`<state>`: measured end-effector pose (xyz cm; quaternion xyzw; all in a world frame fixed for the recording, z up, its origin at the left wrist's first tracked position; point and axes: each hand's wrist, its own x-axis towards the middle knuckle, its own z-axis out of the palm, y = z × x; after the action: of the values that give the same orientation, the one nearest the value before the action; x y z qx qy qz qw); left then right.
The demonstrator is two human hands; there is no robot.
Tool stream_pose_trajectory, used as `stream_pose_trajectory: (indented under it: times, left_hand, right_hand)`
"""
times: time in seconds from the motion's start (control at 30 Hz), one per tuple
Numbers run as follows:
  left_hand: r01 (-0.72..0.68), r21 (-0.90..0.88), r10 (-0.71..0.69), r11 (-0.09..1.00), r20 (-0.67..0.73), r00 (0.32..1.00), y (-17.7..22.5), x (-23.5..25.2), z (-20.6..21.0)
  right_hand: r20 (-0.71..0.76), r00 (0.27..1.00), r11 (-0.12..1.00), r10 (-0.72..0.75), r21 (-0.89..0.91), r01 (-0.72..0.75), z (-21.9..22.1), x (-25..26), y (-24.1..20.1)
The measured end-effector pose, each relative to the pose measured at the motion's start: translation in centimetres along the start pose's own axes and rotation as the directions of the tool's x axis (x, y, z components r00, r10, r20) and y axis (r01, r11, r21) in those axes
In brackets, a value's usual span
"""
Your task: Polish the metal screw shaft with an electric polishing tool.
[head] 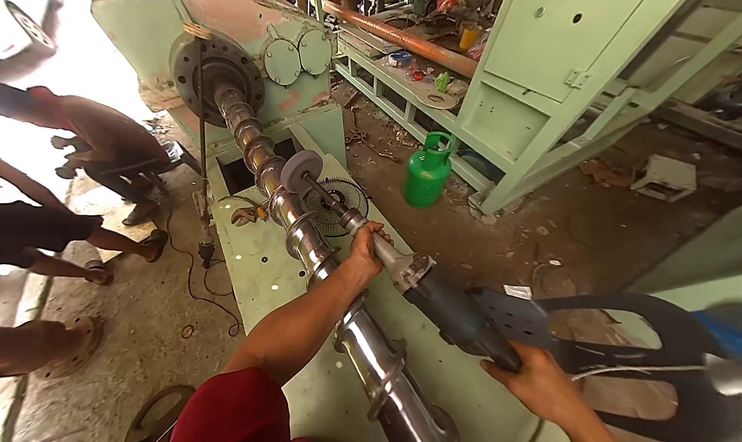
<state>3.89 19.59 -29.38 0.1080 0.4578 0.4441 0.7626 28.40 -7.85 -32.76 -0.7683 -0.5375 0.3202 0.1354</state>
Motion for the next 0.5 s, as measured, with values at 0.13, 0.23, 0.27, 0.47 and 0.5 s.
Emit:
stream_pose_trajectory:
  times: [0.13,0.23,0.27,0.47,0.5]
  left_hand:
    - [0.062,0.077,-0.059,0.995,-0.032,0.998,0.1,1.1,0.1]
    - [0.091,0.109,-0.085,0.990,-0.061,0.995,0.0,1.4,0.1]
    - [0.087,0.102,-0.080,0.991,-0.064,0.995,0.0,1.4,0.0]
    - [0.021,-0.016,-0.021,1.000,-0.013,1.000,0.0,0.1,0.0]
    - [0.010,-0.032,-0.010,0.999,0.001,1.000,0.0,-0.5,0.1]
  right_hand:
    - [0.043,0.999,0.998,0.019,0.062,-0.022,0.2,0.2,-0.4]
    - [0.071,0.997,0.995,0.032,0.096,-0.038,0.4,0.4,-0.2]
    - [0.071,0.997,0.995,0.034,0.092,-0.040,0.6,0.3,-0.2]
    - [0.008,1.000,1.000,0.014,0.002,-0.014,0.0,-0.5,-0.3]
    - [-0.003,1.000,1.000,0.009,-0.016,-0.009,-0.2,-0.7,-0.3]
